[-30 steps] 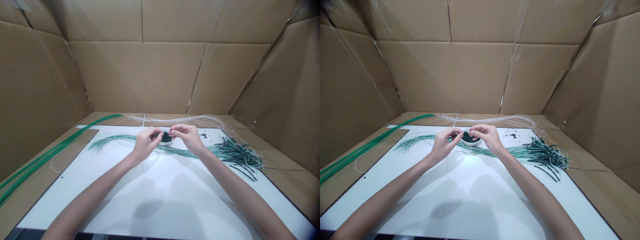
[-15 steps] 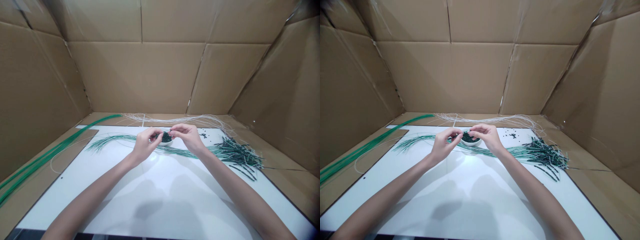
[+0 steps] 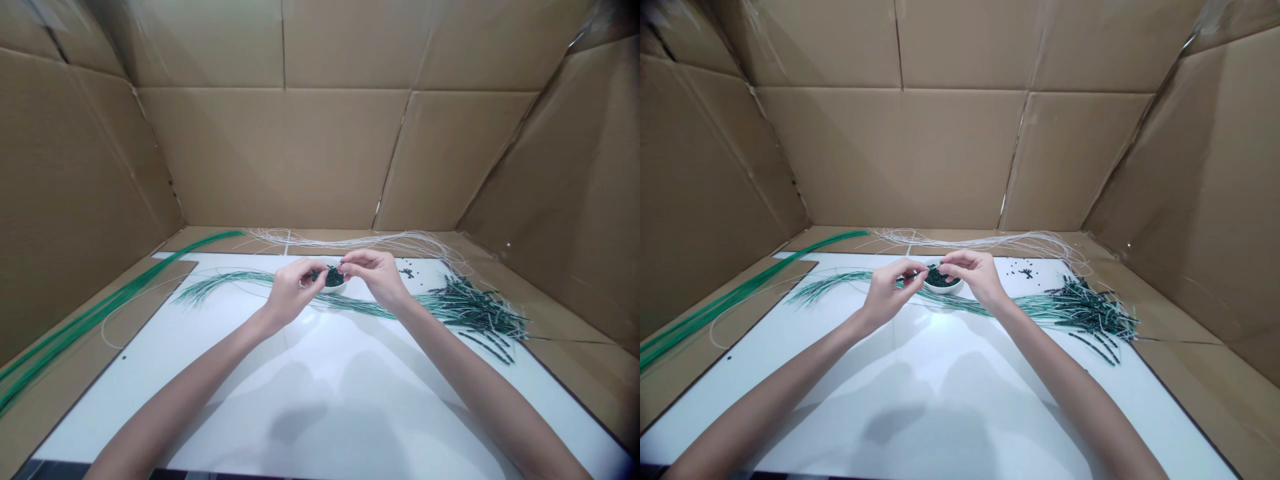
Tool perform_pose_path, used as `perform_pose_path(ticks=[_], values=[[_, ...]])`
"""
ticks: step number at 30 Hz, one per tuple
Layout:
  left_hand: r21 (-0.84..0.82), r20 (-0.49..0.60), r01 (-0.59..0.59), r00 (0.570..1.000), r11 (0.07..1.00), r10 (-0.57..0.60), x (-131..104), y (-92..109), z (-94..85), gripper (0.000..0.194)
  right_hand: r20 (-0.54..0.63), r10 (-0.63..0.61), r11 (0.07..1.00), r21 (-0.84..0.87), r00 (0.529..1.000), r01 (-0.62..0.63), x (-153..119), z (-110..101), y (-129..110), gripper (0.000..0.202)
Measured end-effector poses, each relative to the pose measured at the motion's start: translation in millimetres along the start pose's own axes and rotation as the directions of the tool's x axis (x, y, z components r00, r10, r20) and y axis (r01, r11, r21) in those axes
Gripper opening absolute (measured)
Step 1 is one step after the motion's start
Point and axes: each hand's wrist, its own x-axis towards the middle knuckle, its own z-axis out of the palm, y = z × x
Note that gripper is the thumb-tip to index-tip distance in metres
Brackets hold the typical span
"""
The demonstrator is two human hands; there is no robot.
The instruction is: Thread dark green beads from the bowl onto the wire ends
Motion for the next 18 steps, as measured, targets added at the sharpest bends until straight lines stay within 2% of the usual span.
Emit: perform_pose_path(ticks=[18], values=[[0.020,-0.001,-0.007,1.000,1.000,0.007,-0.2,-1.5,-0.4,0.009,0.007,0.005,0.999,-0.032,1.000,-0.005,0.4,-1.7,0.6,0.015]])
